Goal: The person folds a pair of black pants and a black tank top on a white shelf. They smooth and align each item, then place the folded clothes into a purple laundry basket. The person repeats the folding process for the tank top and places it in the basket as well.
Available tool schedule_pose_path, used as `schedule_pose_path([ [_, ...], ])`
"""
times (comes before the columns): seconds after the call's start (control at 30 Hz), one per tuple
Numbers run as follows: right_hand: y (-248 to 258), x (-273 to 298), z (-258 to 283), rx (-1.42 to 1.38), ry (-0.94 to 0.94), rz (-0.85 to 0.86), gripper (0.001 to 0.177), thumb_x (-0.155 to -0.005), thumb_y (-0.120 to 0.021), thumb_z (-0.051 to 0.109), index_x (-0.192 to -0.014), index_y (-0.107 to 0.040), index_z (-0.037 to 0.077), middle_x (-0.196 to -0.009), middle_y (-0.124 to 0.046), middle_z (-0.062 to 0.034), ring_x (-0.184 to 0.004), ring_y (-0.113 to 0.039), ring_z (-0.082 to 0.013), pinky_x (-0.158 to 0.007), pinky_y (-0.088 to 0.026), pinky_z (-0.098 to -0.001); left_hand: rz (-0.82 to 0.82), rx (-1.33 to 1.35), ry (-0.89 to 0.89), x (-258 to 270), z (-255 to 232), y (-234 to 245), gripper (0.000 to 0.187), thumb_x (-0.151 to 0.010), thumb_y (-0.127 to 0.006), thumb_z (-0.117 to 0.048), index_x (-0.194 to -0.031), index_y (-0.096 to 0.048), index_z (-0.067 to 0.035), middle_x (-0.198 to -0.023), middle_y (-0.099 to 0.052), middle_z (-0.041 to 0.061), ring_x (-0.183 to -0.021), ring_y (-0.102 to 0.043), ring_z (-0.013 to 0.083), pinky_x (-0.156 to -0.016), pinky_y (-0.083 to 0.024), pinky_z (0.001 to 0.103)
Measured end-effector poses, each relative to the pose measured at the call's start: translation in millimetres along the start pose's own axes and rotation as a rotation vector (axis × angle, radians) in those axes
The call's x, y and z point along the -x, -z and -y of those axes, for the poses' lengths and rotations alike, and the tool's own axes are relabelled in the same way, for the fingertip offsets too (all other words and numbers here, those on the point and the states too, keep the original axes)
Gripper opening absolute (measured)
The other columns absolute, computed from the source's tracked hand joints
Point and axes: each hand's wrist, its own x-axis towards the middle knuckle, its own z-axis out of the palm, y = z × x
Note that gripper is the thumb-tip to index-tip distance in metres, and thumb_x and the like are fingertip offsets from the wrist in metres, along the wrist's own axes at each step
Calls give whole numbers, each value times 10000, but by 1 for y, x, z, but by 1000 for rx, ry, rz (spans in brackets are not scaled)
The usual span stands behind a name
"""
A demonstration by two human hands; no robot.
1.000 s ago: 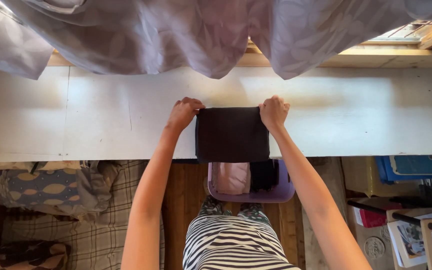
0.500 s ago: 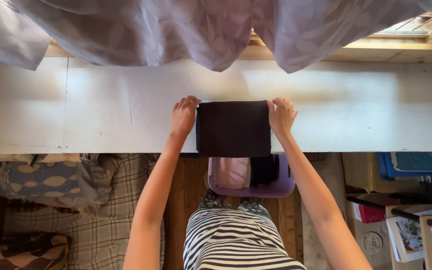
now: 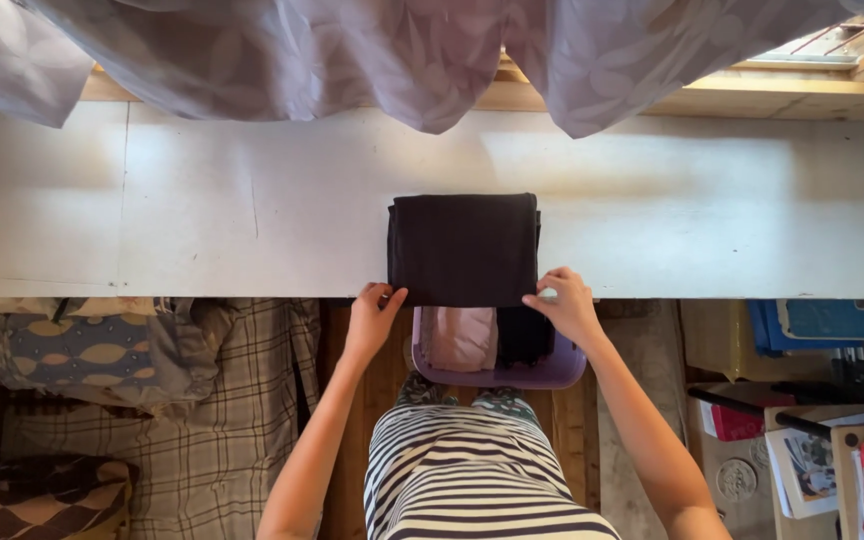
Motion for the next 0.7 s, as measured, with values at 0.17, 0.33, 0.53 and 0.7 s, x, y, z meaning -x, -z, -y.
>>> schedule_pose_path([
  [0.17,27,6,-1,-17,77,-105,262,-829,-806,452,-895,-693,225,-1105,-621,20,-1152,-622,-280,-970,-506,-477,-33,29,-56,15,-35,33,389,-948,-735,-429,-949,-711,-40,-1021,-704,123,-1028,-708,350,-879,-563,487],
  [0.33,1,3,-16,119,102,-126,249,-843,-791,441,-925,-698,225,-1090,-644,-5,-1096,-656,-292,-912,-533,-469,-8,-79,-3,10,-17,16,436,-935,-736,-446,-993,-720,-15,-1003,-697,120,-1012,-710,347,-866,-573,497],
  [0.53,54,-6,65,-41,-87,-43,615,-918,-664,366,-1457,-499,120,-1377,-529,-184,-1363,-454,-416,-1082,-397,-577,-220,86,-138,-1,-49,16,295,-958,-653,-217,-1181,-578,-38,-1080,-585,194,-934,-699,399,-777,-588,470],
  [0.7,26,-76,66,136,-151,-355,487,-1062,-485,631,-1086,-690,189,-981,-638,-29,-1020,-619,-286,-873,-458,-467,-325,-83,-164,-63,-83,10,540,-1095,-498,-508,-1010,-605,14,-877,-605,169,-821,-708,377,-669,-579,451],
])
